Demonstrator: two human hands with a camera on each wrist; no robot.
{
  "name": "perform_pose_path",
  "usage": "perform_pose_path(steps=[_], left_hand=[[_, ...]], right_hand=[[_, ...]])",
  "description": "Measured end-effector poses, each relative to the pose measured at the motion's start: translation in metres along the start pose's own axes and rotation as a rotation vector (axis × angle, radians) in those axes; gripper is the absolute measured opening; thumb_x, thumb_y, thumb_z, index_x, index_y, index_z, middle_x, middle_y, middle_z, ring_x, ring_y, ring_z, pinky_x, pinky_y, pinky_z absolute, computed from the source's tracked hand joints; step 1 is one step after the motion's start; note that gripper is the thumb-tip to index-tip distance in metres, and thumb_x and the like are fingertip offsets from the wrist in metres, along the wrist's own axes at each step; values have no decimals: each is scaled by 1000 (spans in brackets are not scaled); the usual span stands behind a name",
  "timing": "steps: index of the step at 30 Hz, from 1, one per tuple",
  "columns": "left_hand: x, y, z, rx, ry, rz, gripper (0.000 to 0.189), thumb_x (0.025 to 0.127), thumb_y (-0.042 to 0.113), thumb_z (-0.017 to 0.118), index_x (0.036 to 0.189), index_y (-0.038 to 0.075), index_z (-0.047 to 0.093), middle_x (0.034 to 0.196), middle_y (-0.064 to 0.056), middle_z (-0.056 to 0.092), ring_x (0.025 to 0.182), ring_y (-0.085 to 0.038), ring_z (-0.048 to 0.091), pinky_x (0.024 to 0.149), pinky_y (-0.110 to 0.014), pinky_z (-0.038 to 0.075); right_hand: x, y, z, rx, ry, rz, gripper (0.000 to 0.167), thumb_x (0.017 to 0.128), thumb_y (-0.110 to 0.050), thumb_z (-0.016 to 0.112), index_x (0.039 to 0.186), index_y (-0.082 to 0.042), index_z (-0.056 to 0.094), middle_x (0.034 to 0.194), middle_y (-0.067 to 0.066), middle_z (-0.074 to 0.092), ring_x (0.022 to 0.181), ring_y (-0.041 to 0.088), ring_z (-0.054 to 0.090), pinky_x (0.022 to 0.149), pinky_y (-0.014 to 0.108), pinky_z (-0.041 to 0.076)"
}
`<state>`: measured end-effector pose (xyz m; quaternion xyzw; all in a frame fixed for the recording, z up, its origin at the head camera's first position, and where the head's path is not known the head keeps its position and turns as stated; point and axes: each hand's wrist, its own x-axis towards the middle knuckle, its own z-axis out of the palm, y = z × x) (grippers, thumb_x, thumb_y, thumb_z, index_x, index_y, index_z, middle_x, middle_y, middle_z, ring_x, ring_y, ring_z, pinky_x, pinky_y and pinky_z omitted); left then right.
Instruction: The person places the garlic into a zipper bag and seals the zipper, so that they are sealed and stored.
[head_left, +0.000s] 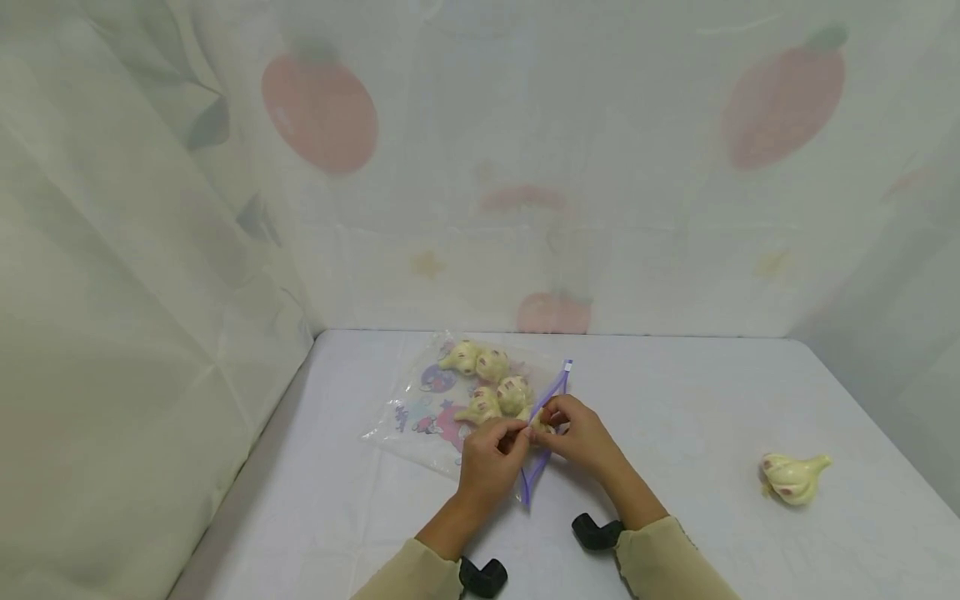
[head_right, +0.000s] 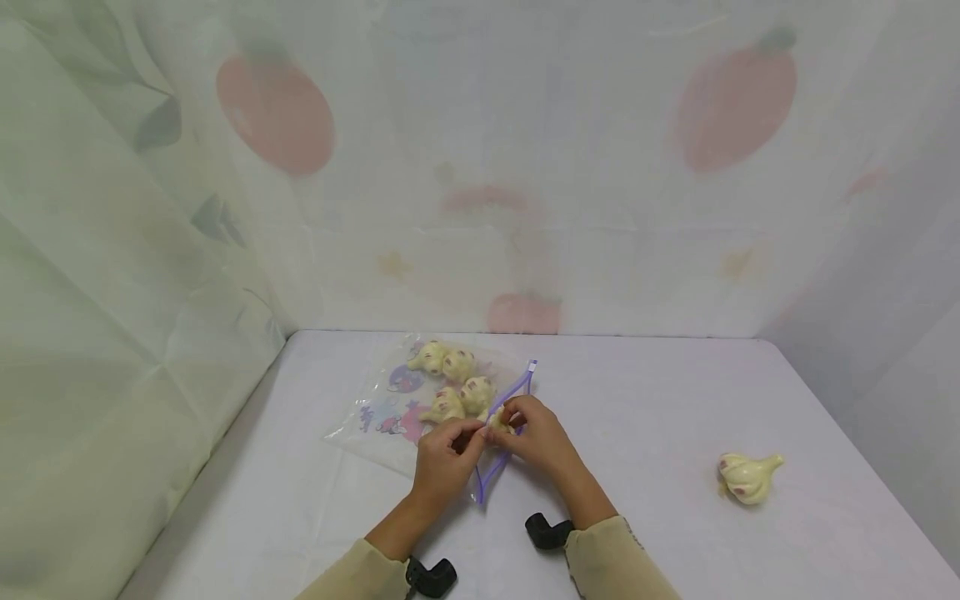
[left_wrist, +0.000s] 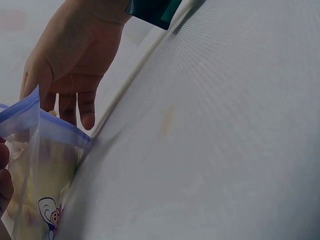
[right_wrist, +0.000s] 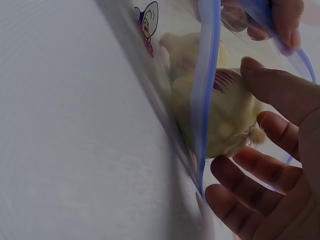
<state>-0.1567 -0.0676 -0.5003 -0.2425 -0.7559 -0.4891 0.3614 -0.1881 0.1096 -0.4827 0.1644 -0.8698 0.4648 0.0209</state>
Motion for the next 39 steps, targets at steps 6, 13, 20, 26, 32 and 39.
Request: perform_pose_path(steps=[6,13,20,26,32,39], left_hand=[[1,1,0,4,12,4,10,82,-2,71,87,7,74,73,0,67,59,-5,55,54,-12,47],[-1,-1,2,-5,14,33,9,83,0,73,88,7,74,72,0,66,59,-6,56,55,-11,46],[0,2,3,-16,12,14,8,83,-1,72,89,5,75,75,-1,68,60,-5,57,55,-10,47],[-1,2,2,-9,10,8,7,84,0,72,89,5,75,74,0,68,59,-4,56,54,-10,46],[-3,-1,2,-1,10,9,8,83,1,73,88,7,75,70,1,65,57,-4,54,54,-9,44],[-2,-3,2,-1,17,8,7,83,2,74,87,7,74,71,1,66,58,-5,55,55,-10,46]], right_hand=[[1,-2,0,57,-49,-52,22,81,-22,82,93,-17,65,105,3,60,96,22,67,76,26,56],[2,-3,6,-81,20,-113,8,84,-14,77,86,-15,70,87,-1,65,80,13,62,68,23,53],[3,-5,11,-89,-36,-178,3,82,-7,72,82,-8,69,87,5,69,80,22,68,66,25,55],[2,-4,8,-93,-101,-231,5,86,-9,72,83,-8,69,91,3,69,82,20,68,68,24,55],[-10,-1,-14,-121,-100,-209,19,87,-12,74,106,-13,74,101,2,70,83,11,64,70,26,54],[-36,9,-77,-293,58,-159,31,85,-14,77,115,-11,71,109,2,71,91,19,66,72,29,56]])
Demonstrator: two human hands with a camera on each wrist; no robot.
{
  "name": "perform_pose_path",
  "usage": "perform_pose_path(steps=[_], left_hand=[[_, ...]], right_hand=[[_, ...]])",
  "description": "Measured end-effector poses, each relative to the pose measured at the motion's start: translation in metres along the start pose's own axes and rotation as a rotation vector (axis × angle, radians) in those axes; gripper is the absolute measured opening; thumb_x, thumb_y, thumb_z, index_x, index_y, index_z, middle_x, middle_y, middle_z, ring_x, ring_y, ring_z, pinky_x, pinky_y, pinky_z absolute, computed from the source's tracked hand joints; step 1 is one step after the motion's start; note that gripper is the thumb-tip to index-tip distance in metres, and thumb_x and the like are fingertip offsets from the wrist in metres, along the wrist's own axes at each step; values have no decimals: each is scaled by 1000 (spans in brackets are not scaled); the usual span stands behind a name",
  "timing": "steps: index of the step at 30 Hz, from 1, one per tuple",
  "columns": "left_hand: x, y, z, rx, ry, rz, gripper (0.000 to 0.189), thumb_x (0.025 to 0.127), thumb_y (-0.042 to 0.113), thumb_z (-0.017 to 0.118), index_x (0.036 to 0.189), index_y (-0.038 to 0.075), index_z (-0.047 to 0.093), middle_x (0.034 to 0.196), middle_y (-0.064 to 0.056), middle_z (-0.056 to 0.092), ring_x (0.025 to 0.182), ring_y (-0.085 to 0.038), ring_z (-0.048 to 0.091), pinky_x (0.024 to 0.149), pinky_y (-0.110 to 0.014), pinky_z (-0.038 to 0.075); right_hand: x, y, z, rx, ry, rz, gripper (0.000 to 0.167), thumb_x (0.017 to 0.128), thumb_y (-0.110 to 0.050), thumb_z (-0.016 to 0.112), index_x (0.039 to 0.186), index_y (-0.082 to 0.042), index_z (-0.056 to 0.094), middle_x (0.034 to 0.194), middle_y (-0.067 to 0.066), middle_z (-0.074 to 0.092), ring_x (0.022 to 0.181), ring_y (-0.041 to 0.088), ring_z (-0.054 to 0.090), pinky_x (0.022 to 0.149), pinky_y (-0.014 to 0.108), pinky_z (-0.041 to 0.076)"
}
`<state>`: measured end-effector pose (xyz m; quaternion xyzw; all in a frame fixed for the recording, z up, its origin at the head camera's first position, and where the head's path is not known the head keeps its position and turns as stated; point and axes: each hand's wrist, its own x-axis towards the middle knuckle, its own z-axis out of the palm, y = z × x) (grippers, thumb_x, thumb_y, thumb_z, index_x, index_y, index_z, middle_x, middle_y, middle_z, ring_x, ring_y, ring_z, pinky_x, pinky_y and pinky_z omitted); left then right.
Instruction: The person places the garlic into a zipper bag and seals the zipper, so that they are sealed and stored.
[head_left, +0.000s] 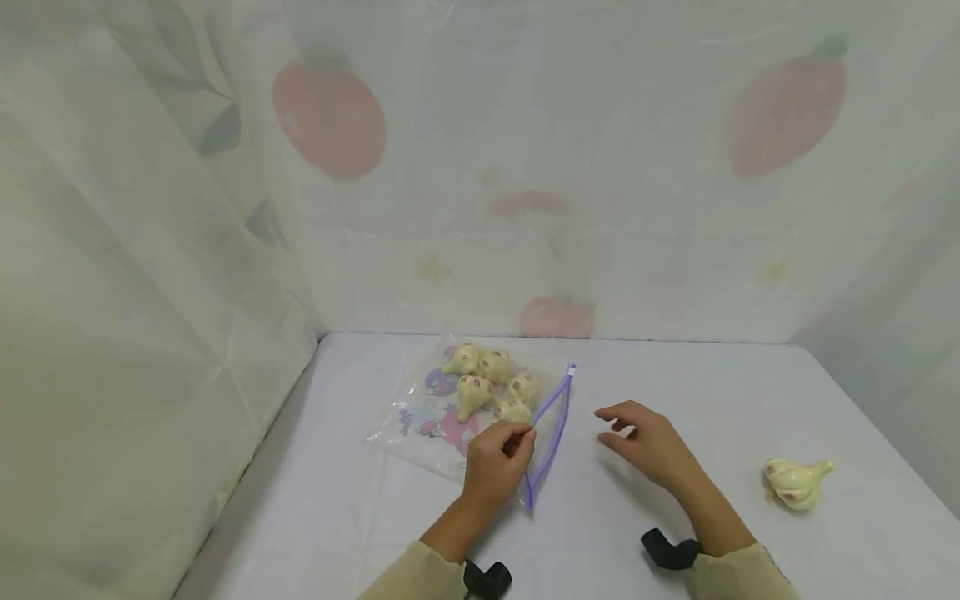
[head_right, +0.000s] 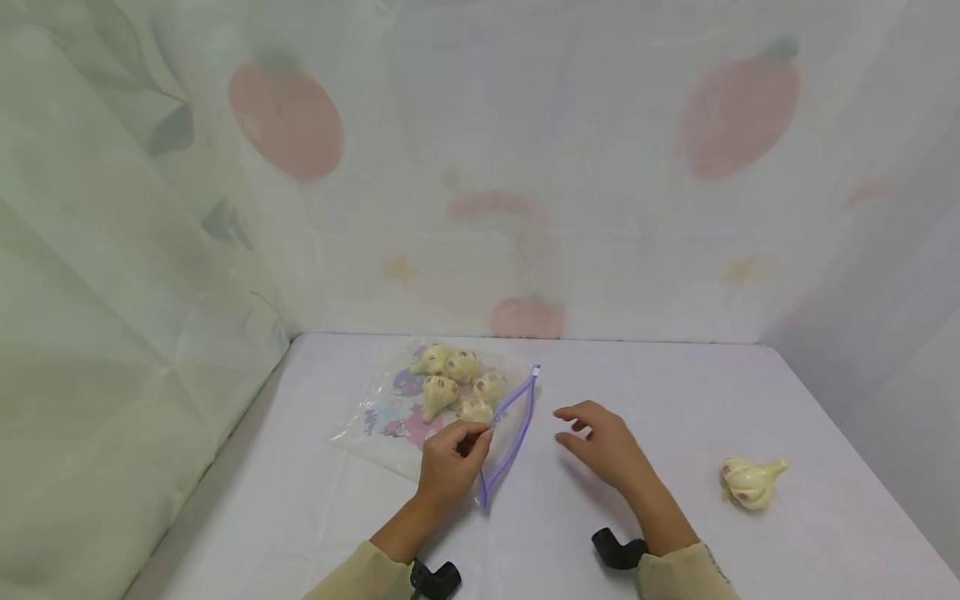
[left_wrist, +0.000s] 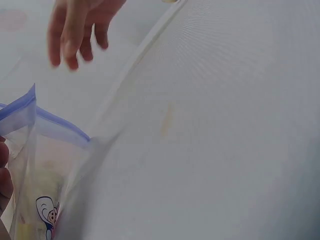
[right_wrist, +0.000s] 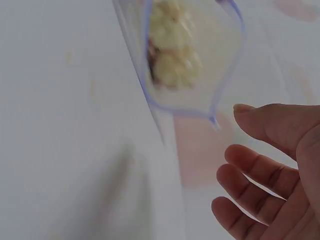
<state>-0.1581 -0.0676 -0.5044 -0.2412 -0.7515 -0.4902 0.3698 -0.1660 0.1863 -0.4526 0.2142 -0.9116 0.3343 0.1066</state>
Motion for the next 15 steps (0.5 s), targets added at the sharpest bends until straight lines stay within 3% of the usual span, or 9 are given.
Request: perform_pose_path(steps=[4,7,11,15], left_hand=[[0,1,0,-5,-8,-16,8,83,2,73,88,7,75,72,1,67,59,-4,56,55,-10,46],[0,1,0,-7,-5,-13,9,83,1,73,88,8,75,72,1,67,59,-4,55,54,-10,46],[0,1,-1,-8,2,-1,10,83,0,73,88,8,75,71,1,66,58,-4,55,54,-10,45],[0,2,-1,-13,-1,-16,9,83,1,73,88,8,75,71,1,66,58,-4,54,54,-10,45]], right_hand=[[-22,17,-43,-162,109,38,35,84,-15,78,117,-9,69,113,8,69,97,26,64,74,38,56],[-42,26,-74,-248,172,125,38,85,-18,77,119,-6,67,118,17,64,108,37,57,85,54,50],[-70,40,-108,-279,257,249,39,88,-22,74,120,-2,64,126,27,56,116,51,45,90,68,36],[-93,59,-131,-285,322,361,51,89,-25,72,128,4,57,133,35,48,120,57,39,93,72,31]])
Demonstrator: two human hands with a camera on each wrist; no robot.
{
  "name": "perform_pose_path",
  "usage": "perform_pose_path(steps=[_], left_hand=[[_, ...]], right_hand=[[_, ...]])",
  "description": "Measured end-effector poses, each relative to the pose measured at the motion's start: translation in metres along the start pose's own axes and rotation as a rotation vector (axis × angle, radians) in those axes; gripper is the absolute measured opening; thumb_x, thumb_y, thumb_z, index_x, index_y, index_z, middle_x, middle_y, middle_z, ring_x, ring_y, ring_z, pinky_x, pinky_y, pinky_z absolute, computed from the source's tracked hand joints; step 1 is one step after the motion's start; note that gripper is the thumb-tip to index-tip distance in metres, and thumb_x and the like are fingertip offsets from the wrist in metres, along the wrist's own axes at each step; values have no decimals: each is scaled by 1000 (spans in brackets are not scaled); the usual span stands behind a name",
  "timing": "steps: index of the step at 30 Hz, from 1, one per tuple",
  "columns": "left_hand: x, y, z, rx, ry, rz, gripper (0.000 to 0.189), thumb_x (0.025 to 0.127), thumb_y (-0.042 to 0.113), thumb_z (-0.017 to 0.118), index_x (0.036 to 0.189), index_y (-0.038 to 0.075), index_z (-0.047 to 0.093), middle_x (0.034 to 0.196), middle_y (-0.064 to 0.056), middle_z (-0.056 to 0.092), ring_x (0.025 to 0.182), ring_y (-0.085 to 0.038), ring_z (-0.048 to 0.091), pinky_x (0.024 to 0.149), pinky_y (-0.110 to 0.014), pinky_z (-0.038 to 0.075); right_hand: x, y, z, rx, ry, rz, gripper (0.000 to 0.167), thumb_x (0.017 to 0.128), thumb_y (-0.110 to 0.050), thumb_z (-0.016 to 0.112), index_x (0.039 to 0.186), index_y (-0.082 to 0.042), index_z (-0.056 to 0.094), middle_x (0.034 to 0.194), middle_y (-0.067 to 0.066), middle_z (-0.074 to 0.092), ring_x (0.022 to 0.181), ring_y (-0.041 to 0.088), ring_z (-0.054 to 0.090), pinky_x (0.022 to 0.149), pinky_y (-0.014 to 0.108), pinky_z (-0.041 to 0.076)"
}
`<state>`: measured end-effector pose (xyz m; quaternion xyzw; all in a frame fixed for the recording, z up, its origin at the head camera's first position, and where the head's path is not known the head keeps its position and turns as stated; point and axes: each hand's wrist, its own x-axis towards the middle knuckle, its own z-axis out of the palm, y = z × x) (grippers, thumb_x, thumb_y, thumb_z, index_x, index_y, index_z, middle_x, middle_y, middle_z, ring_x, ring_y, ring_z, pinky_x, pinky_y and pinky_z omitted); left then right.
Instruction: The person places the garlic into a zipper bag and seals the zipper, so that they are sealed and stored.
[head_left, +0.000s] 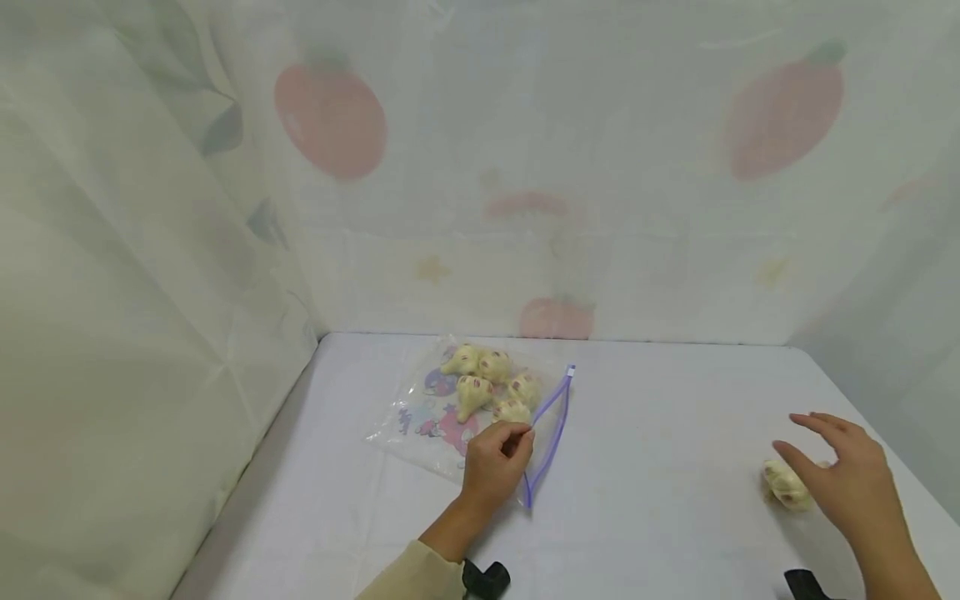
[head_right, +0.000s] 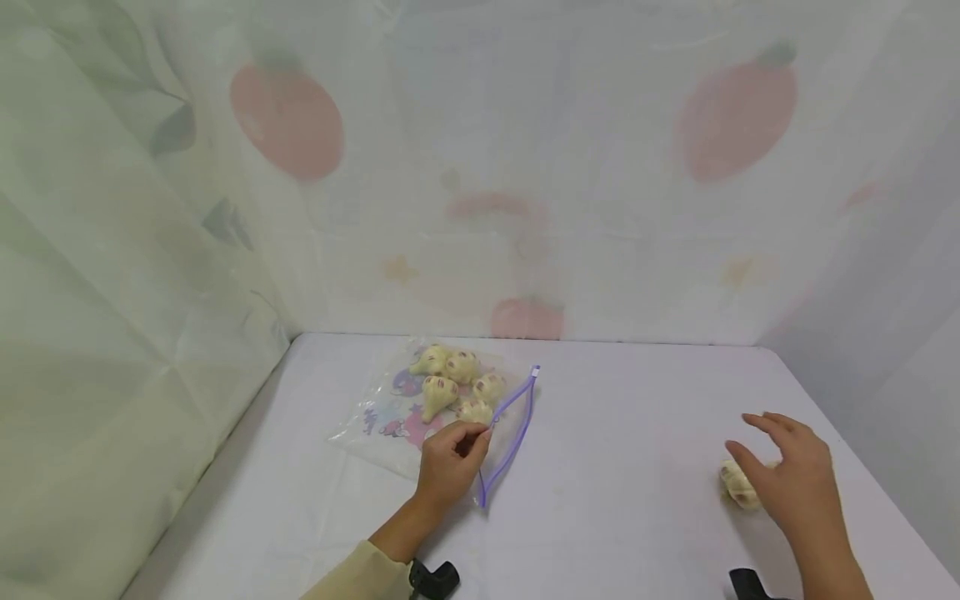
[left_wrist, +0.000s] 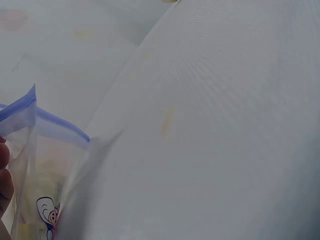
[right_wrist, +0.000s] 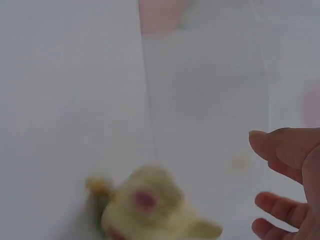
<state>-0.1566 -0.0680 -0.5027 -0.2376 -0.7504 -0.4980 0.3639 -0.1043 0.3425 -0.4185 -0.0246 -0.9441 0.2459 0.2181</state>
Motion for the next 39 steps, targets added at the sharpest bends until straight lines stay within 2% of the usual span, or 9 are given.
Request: perform_pose_path(steps=[9,12,15,17,20,24,27,30,39], left_hand=[[-1,1,-2,-17,-22,-70,5,84,3,73,88,7,75,73,1,67,61,-3,56,54,-11,47],[-1,0,-1,-25,-15,-56,7,84,2,73,88,7,75,73,1,67,60,-3,56,54,-11,47],[-2,0,0,-29,-2,-26,9,83,1,73,89,7,75,73,0,68,60,-4,57,54,-11,47],[-2,-1,1,-31,4,-16,10,83,0,74,89,8,75,73,0,68,59,-5,57,54,-11,47],[-2,-1,1,-26,8,-5,10,82,-1,74,88,8,75,72,0,67,59,-6,57,54,-11,47],[-1,0,1,-14,-2,-15,9,83,0,73,88,8,75,72,1,67,59,-5,56,54,-11,47],[0,2,0,-12,-13,-33,8,84,1,73,88,7,75,72,1,66,59,-3,55,54,-11,46],[0,2,-1,-10,-20,-44,7,84,1,73,87,7,74,72,1,66,59,-3,54,53,-11,46],[-1,0,0,1,-14,-27,6,83,1,73,86,7,74,72,2,66,59,-3,55,54,-11,46]], right_hand=[[-8,41,-3,103,-243,350,99,94,-47,62,155,2,1,147,42,24,128,64,27,88,77,34],[-9,51,3,166,-285,365,100,93,-47,64,155,0,2,139,13,55,126,28,53,86,72,40],[-11,59,7,197,-326,358,94,91,-47,68,154,1,18,101,-27,59,88,-16,51,82,47,53],[-12,64,8,217,-349,355,86,90,-46,68,150,2,29,89,-43,43,77,-28,35,71,27,53],[-13,66,10,248,-367,366,81,90,-46,69,146,1,36,86,-47,39,77,-28,38,60,9,43],[-12,65,11,225,-378,370,83,89,-48,69,145,3,37,91,-39,52,76,-28,36,60,10,43],[-10,63,12,169,-412,388,85,89,-52,67,144,6,38,117,2,70,82,-16,46,61,12,44],[-9,62,12,142,-456,401,86,89,-55,64,144,6,37,141,34,44,94,0,53,63,14,44],[-9,60,14,167,-503,376,78,91,-56,61,145,-2,43,144,37,38,85,-14,44,66,21,50]])
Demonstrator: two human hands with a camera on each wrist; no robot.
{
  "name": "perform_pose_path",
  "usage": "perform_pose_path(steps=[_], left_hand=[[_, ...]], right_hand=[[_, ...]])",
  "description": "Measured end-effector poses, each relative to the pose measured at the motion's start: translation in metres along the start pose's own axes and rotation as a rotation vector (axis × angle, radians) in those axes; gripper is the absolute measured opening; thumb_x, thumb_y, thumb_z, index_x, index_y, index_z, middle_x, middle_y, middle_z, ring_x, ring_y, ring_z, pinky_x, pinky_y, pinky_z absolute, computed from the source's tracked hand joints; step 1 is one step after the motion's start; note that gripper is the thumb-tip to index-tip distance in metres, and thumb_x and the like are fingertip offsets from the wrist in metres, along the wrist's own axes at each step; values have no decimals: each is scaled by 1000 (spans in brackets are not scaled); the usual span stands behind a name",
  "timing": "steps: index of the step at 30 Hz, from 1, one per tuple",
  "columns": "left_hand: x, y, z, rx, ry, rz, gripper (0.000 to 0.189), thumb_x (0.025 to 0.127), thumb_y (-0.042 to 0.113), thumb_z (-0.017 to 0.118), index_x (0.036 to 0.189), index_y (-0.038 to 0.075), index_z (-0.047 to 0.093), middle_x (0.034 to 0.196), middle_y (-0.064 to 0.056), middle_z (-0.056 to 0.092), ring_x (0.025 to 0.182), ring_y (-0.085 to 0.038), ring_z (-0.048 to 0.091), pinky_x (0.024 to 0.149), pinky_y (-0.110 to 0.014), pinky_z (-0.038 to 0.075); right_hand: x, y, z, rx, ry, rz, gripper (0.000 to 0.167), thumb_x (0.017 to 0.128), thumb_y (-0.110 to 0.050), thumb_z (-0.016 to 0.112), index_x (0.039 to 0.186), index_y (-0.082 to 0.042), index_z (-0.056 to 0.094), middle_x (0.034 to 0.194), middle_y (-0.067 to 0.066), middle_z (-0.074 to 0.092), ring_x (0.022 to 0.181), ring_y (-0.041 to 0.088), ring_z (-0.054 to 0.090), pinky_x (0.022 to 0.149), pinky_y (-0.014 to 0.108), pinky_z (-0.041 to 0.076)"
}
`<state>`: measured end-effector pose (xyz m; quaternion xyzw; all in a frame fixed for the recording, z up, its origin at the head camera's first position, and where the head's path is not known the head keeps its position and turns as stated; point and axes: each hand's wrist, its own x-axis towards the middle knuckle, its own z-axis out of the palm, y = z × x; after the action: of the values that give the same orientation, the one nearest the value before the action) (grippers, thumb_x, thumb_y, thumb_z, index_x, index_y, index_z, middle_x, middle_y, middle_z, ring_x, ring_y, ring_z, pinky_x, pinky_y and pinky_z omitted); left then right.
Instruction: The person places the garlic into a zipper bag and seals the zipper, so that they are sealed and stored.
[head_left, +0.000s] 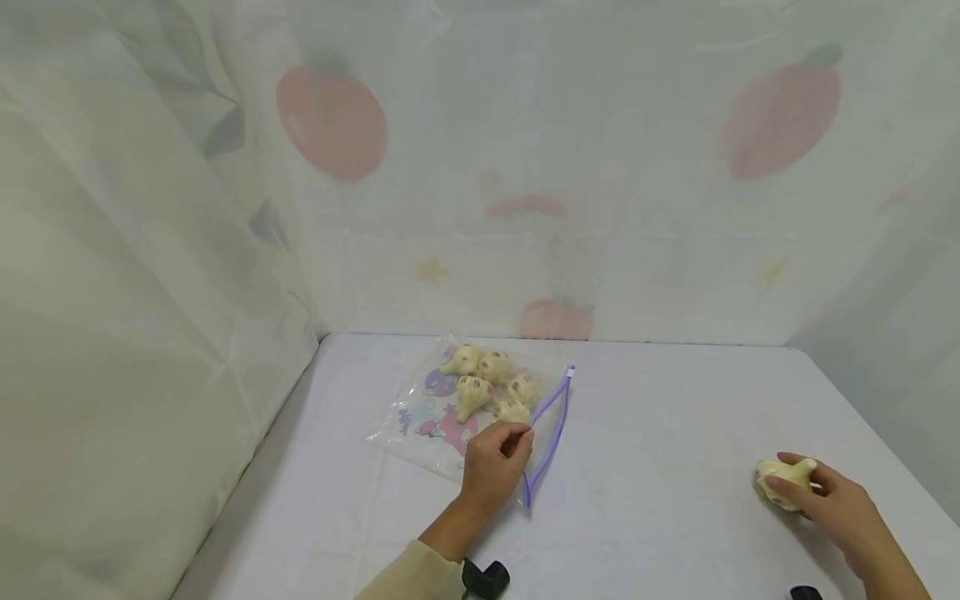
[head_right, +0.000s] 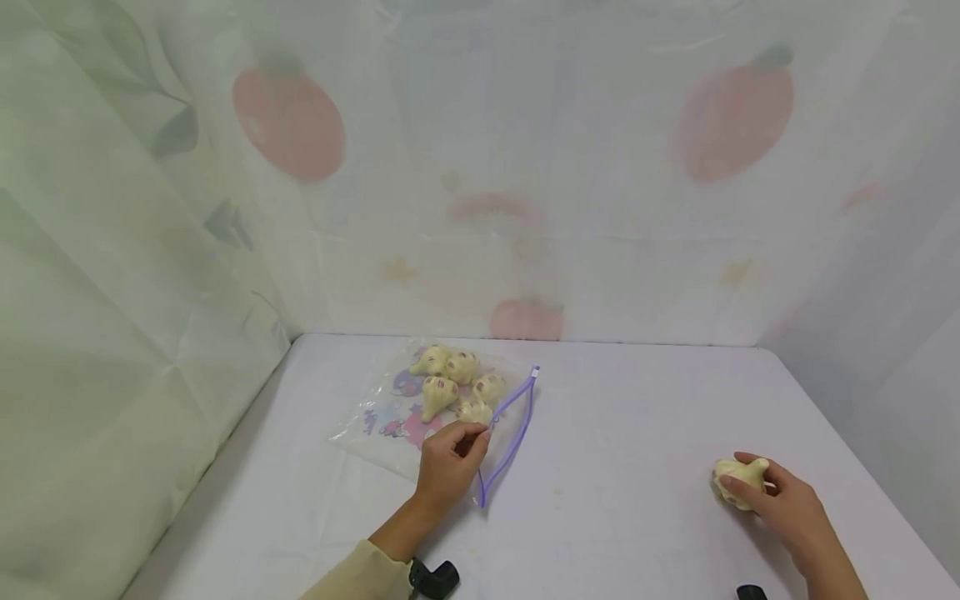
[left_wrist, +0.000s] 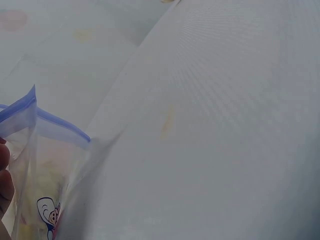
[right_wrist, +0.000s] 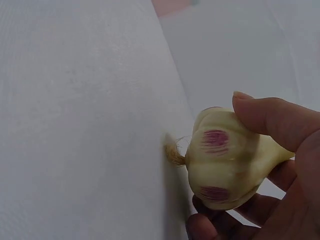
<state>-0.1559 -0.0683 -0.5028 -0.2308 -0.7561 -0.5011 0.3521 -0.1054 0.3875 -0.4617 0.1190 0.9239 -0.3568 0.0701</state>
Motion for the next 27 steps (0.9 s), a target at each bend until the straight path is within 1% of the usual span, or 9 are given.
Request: perform_pose_path(steps=[5,6,9,12,13,16,20,24,27], left_hand=[[0,1,0,-5,-9,-22,5,84,3,72,87,7,75,73,2,67,60,-3,56,55,-11,47],[0,1,-1,-8,-13,-29,5,85,4,72,87,7,75,73,2,67,60,-3,56,55,-11,47],[0,2,-1,-12,-20,-42,5,85,4,72,87,7,75,73,2,67,61,-3,55,55,-11,47],[0,2,-1,-14,-22,-47,5,86,4,72,88,7,75,73,2,67,60,-3,55,54,-11,47],[0,2,-1,-12,-22,-47,5,86,4,72,88,8,75,73,2,67,61,-3,55,55,-11,47],[0,3,-1,-10,-19,-45,6,85,3,72,88,8,75,73,2,66,60,-3,55,54,-11,47],[0,3,-1,-16,-19,-47,6,85,3,72,88,7,75,72,2,66,60,-3,54,54,-11,47],[-1,3,-2,-16,-22,-55,5,85,4,72,88,7,75,72,2,66,60,-2,54,54,-11,47],[-1,3,-2,-16,-24,-61,5,85,4,72,87,8,75,72,2,66,60,-2,54,54,-11,47]], right_hand=[[-2,-3,1,57,27,-18,84,93,-47,64,145,6,27,143,41,33,83,-21,35,64,15,46],[-2,-3,2,91,41,-24,82,93,-43,66,143,8,26,138,34,46,83,-22,35,64,14,46],[-2,-5,2,162,74,-5,83,91,-35,70,137,14,22,136,35,47,79,-24,35,63,10,45],[-2,-7,1,188,100,49,83,90,-33,72,132,17,21,132,33,48,86,-7,48,61,10,46],[-1,-8,0,181,107,79,84,89,-36,72,131,17,22,134,42,36,89,0,50,61,11,46],[-1,-10,1,164,151,122,72,88,-37,73,120,12,30,122,31,40,91,17,47,59,15,46],[-1,-10,3,153,208,121,59,89,-36,72,111,6,35,123,32,43,88,13,45,58,16,46],[-4,-10,4,179,235,97,54,93,-32,66,115,7,35,134,37,36,84,1,43,57,14,46],[-6,-11,4,195,274,55,47,94,-26,63,116,6,36,124,28,44,77,-10,40,56,16,46]])
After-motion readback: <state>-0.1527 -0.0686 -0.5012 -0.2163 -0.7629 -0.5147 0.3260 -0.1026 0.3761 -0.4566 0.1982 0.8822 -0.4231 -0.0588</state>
